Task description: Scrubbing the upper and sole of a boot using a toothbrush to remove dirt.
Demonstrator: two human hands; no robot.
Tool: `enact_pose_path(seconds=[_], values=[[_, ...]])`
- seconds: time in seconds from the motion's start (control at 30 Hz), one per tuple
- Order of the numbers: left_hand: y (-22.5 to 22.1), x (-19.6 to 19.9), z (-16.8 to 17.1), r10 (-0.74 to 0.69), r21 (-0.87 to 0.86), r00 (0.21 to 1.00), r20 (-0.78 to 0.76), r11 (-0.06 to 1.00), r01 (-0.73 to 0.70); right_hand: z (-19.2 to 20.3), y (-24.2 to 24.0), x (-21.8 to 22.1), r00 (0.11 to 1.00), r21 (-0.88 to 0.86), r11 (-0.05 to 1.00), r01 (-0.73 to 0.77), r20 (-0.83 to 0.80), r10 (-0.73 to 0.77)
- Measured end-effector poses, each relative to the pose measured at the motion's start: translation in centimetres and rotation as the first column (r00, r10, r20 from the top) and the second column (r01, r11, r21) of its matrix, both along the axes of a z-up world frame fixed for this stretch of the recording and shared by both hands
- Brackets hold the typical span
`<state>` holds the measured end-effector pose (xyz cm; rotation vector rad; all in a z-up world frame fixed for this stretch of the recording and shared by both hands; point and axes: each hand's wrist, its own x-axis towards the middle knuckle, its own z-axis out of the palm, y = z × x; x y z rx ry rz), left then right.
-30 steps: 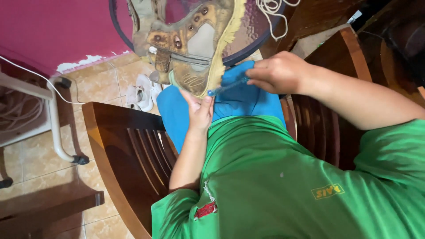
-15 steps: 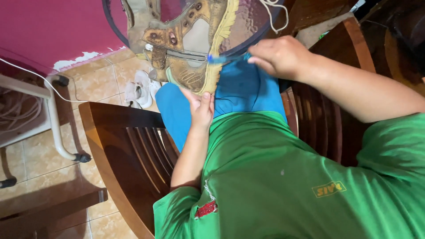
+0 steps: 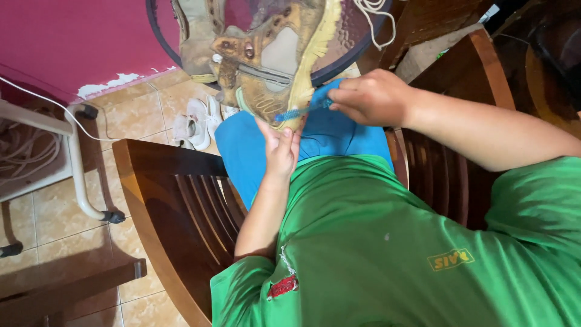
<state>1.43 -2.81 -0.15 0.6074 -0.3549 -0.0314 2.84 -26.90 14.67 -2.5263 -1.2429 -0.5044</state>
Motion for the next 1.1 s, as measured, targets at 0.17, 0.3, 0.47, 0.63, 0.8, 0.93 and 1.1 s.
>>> enact_pose_path(seconds=[0.17, 0.3, 0.47, 0.63, 0.8, 0.93, 1.1], values=[[-0.2, 0.1, -1.7, -0.004, -0.006, 0.999, -0.053, 1.000, 0.004, 0.3, -2.7, 1.1, 0.940, -0.060, 0.991, 0.118, 0.329, -0.092], [-0.3, 0.3, -2.1, -0.016, 0.015, 0.997, -0.070, 1.000, 0.017, -0.5, -3.5, 1.1, 0.945, 0.007, 0.980, 0.197, 0.265, -0.192], [-0.4, 1.4, -4.7, 0.053, 0.043, 0.999, -0.002, 0.998, -0.053, -2.7, -1.1, 0.7, 0.974, 0.063, 0.998, 0.016, 0.223, -0.030], [0.1, 0.4, -1.3, -0.008, -0.047, 1.000, -0.028, 0.999, 0.006, -0.3, -3.9, 1.5, 0.953, -0.081, 0.980, 0.181, 0.259, -0.154], [0.1, 0.0, 0.2, -0.038, -0.049, 0.999, -0.021, 0.998, 0.037, 0.9, -5.2, 1.2, 0.911, -0.038, 0.968, 0.249, 0.347, -0.221], [0.1, -0.1, 0.3, -0.051, -0.060, 0.998, 0.027, 0.997, 0.053, 0.7, -1.7, -0.6, 0.991, -0.002, 1.000, 0.020, 0.130, -0.020], [0.2, 0.3, -1.0, -0.019, -0.042, 0.999, -0.036, 0.999, 0.018, 1.1, -1.6, -0.4, 0.977, -0.106, 0.992, 0.070, 0.206, -0.047]])
